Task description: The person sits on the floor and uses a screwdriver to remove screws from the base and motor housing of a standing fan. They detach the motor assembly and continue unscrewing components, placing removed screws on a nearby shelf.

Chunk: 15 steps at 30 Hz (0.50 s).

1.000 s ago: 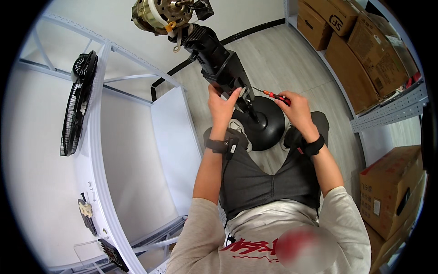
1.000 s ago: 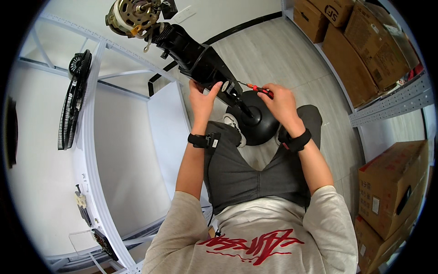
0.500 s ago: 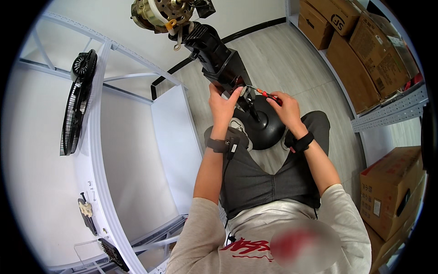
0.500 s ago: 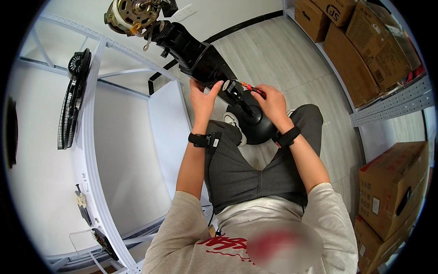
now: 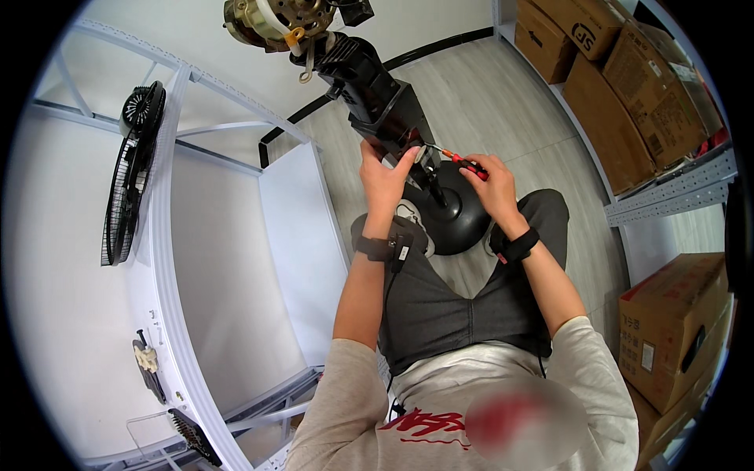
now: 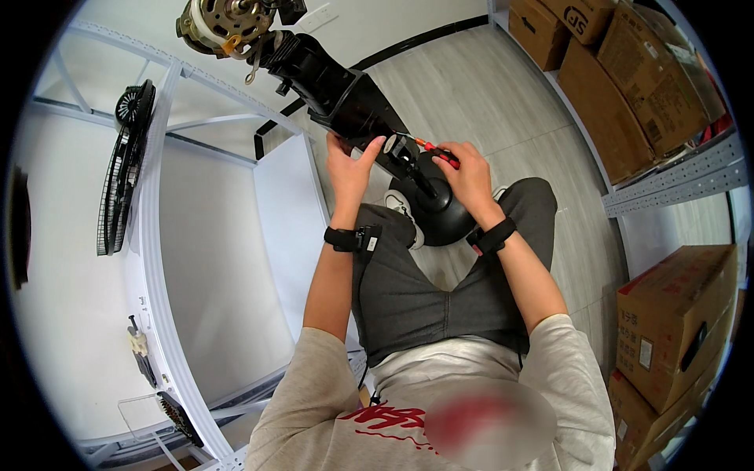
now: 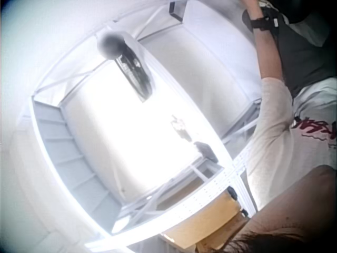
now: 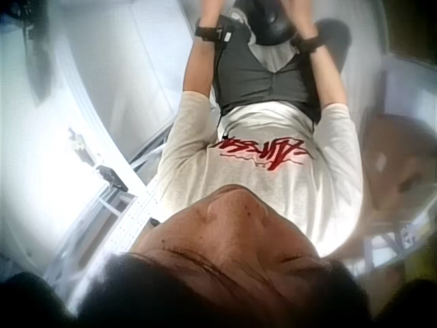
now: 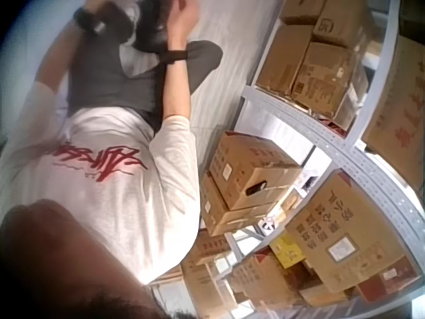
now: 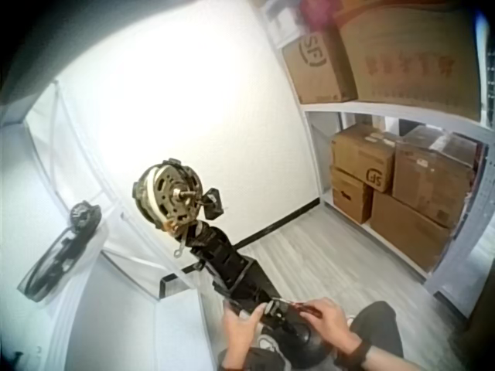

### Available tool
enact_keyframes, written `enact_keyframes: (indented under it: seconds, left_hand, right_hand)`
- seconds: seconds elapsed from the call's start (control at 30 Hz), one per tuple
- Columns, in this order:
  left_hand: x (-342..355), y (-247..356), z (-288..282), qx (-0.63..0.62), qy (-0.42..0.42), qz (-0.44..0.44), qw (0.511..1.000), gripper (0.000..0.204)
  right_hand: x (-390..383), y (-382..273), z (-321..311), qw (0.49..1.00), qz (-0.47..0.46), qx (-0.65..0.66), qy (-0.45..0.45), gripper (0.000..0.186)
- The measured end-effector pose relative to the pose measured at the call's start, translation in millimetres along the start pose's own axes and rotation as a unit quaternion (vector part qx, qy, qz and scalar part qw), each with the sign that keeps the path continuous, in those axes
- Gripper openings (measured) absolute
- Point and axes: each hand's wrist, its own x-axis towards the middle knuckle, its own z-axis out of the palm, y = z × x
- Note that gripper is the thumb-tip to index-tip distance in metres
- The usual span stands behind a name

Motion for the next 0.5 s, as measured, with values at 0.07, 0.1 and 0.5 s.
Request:
enact_keyframes:
  seconds: [0.07,0.1,0.5]
  left_hand:
    - [0,-1,2,-0.013,0.000,-0.001,1.000,0.056]
    - [0,-1,3,-0.020,0.000,-0.001,1.000,0.056]
    - [1,3,2,-0.008,-0.002,0.004,1.000,0.055]
  right_hand:
    - [3,2,-1,1.000,0.012,-0.005,-0.016,0.025]
    - [6,4,0,0.999,0.020,-0.008,-0.028,0.025]
    - [17,3,-6,0.991,0.104,-0.008,-0.079,0.034]
